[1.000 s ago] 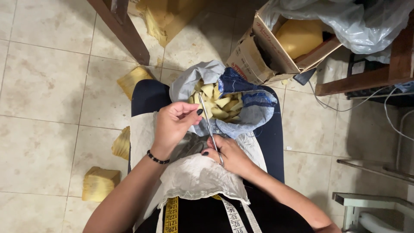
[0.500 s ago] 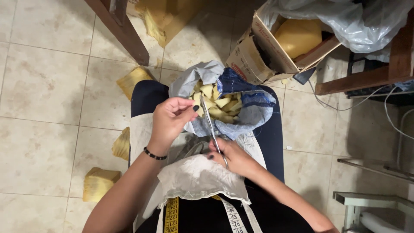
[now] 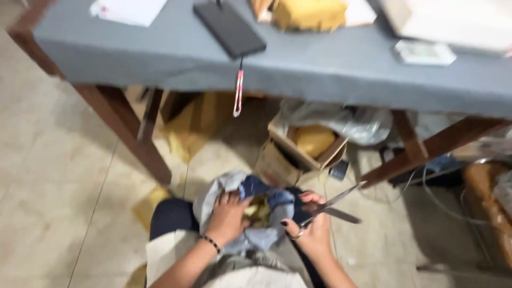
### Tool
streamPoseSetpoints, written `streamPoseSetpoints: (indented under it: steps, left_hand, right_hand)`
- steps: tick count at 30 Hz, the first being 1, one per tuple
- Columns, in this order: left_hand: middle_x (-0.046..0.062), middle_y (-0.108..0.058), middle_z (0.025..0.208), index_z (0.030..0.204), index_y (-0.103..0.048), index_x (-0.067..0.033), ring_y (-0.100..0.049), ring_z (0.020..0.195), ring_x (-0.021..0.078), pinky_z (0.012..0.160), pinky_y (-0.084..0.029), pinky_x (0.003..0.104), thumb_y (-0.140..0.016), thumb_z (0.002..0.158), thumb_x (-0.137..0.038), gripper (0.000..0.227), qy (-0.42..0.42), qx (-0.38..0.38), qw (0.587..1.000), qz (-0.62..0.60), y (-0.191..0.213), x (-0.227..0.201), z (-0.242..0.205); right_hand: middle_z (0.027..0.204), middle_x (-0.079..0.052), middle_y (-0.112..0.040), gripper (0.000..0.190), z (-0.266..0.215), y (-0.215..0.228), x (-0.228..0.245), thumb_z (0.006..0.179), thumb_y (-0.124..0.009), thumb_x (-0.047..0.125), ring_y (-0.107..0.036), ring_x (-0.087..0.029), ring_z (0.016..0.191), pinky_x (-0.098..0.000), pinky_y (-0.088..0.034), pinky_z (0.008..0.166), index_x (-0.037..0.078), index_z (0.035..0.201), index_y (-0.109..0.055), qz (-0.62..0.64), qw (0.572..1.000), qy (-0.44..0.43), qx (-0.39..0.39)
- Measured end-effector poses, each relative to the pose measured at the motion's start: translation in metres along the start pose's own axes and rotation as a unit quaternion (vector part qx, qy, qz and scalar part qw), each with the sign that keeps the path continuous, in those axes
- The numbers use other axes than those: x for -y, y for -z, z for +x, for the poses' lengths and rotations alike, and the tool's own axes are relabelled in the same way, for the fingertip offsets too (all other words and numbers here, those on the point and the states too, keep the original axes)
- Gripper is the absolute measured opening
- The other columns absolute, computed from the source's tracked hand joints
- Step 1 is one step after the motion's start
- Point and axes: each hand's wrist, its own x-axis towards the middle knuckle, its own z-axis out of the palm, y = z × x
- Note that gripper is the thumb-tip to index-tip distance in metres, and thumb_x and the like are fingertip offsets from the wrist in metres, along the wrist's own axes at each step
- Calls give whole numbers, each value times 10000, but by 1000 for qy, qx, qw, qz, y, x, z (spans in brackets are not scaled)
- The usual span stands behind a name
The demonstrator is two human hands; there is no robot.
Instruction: Cutting large foam blocks into smaller pieces using scissors and collecting them in a bag.
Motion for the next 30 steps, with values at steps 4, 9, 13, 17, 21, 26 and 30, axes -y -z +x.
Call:
streamPoseSetpoints:
  steps: [4, 9, 13, 17, 21, 26, 30]
  left_hand:
    - [155, -111, 1651, 1577, -241, -321, -202, 1464, 460, 1211, 23, 693, -635, 892, -175, 803, 72, 335, 939, 30, 66, -44, 17]
    - [88, -426, 1419, 1547, -362, -254, -398, 1252, 412, 1176, -74, 710, -439, 1002, -303, 552, 68, 417, 906, 35, 26, -19, 36]
    - [123, -439, 1439, 1585, -235, -258, -392, 1330, 353, 1107, -50, 864, -376, 1022, -400, 598, 53, 437, 891, 109, -2, -18, 31]
    - [147, -433, 1500, 1600, -207, -243, -459, 1309, 421, 1085, -257, 761, -410, 972, -159, 666, 29, 549, 831, 88, 128, -73, 44]
    - [54, -719, 1066, 1069, -684, -184, -679, 981, 237, 776, -554, 386, -486, 961, -258, 238, -121, 459, 879, 55, 205, -111, 88]
    - [40, -662, 713, 860, -676, -87, -679, 623, 113, 641, -657, 187, -434, 1111, -186, 362, -43, 224, 965, 127, 324, -171, 191]
    - [102, -575, 728, 767, -538, -73, -568, 647, 317, 506, -493, 459, -545, 855, 28, 134, -185, -150, 947, 215, 301, -123, 313]
  right_hand:
    - [983, -50, -634, 493, -19, -22, -38, 751, -869, 175, -606, -126, 841, -260, -499, 781, 112, 1109, -536, 60, 975, -211, -33]
    - [827, -43, -586, 274, -25, -23, -55, 830, -788, 103, -483, -109, 644, -254, -392, 608, 124, 957, -546, 184, 957, -219, -40]
    - [986, -152, -651, 268, -30, -19, -86, 896, -720, 13, -594, -150, 795, -256, -464, 730, 99, 1044, -514, 348, 925, -152, -25]
    - [958, -162, -672, 225, -37, -13, -124, 941, -653, 270, -704, -243, 848, -297, -537, 582, 105, 1014, -519, 312, 920, -206, -114]
    - [750, -127, -733, 181, -42, -28, -148, 908, -692, 229, -540, -160, 497, -264, -442, 464, 116, 972, -565, 220, 919, -304, -124]
    - [689, 17, -627, 197, -36, -28, -132, 837, -819, 209, -542, -109, 614, -240, -446, 649, 153, 919, -648, 118, 927, -350, -70]
    - [643, 13, -536, 217, -28, -25, -122, 824, -857, 243, -471, -122, 587, -240, -387, 615, 137, 867, -673, 104, 908, -401, -64]
